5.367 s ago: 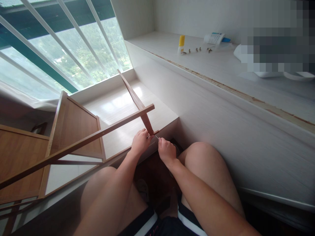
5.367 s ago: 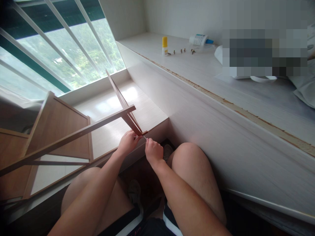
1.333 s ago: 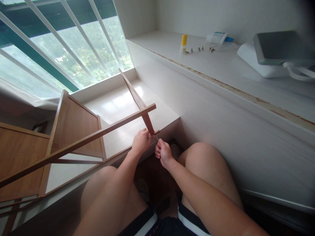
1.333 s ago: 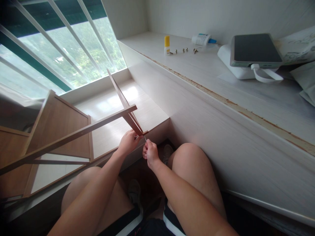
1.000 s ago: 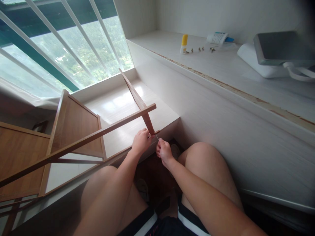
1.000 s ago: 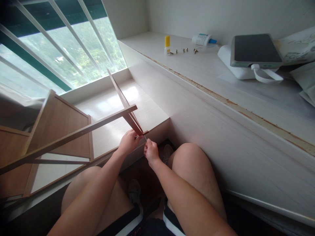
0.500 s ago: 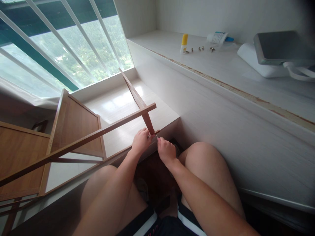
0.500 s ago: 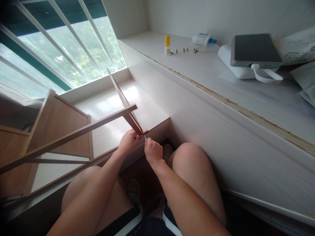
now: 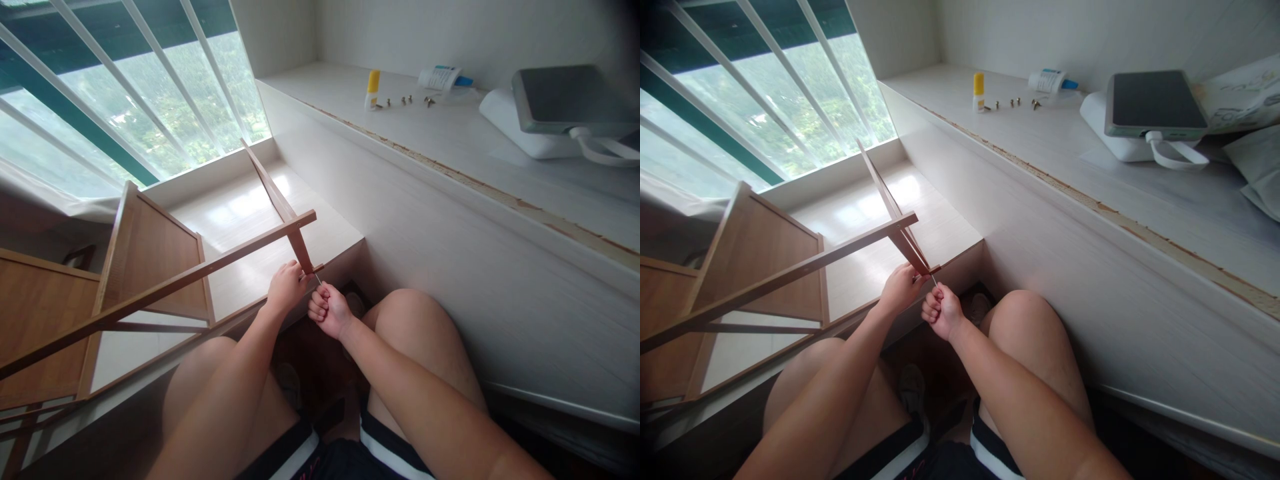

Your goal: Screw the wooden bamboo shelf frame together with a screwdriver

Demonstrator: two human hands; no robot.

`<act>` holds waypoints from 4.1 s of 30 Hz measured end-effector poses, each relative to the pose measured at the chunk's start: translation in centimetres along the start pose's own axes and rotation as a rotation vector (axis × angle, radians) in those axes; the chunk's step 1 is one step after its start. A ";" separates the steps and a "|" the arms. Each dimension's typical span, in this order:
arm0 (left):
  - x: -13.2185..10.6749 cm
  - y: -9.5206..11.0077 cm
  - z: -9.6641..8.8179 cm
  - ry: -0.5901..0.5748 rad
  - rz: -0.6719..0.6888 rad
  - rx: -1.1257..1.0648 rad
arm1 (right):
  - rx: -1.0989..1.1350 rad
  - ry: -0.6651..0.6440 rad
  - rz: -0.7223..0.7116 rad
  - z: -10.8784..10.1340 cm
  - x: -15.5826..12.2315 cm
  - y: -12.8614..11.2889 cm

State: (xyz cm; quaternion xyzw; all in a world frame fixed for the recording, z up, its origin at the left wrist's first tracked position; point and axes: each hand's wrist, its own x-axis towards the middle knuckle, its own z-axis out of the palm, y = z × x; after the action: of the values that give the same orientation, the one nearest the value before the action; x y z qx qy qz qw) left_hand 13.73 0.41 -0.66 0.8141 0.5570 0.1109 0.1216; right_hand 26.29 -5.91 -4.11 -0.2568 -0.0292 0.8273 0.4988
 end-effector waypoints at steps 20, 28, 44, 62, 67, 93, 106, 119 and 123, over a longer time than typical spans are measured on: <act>0.0 0.1 -0.2 -0.003 0.022 0.001 | -0.345 0.280 -0.277 -0.2 0.9 1.5; 0.0 -0.3 0.1 0.008 0.028 -0.014 | -0.724 0.406 -0.378 -1.4 1.5 1.6; 0.1 -0.3 0.1 0.002 0.017 -0.023 | -1.573 0.539 -0.603 -1.3 0.8 0.4; 0.0 -0.3 0.2 0.023 0.023 -0.005 | 0.081 -0.005 -0.027 -0.1 0.1 0.8; 0.0 -0.2 0.2 0.028 0.027 0.003 | 0.023 0.036 -0.066 -0.1 0.1 1.2; 0.0 0.1 -0.1 -0.005 0.013 -0.015 | -0.073 0.090 -0.137 -0.1 0.4 1.0; 0.1 -0.3 0.2 -0.011 0.016 -0.011 | -1.267 0.563 -0.624 -1.6 1.0 0.5; 0.0 -0.2 0.1 -0.010 -0.001 -0.028 | -0.991 0.439 -0.541 -1.4 1.1 0.2; 0.0 0.1 -0.1 -0.023 -0.010 -0.007 | -0.342 0.219 -0.197 -0.6 1.0 0.7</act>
State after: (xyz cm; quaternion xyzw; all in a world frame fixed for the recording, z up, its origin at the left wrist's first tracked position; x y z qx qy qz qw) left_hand 13.76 0.38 -0.57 0.8121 0.5592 0.1028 0.1313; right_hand 25.64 -5.51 -5.29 -0.4216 -0.1396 0.7248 0.5268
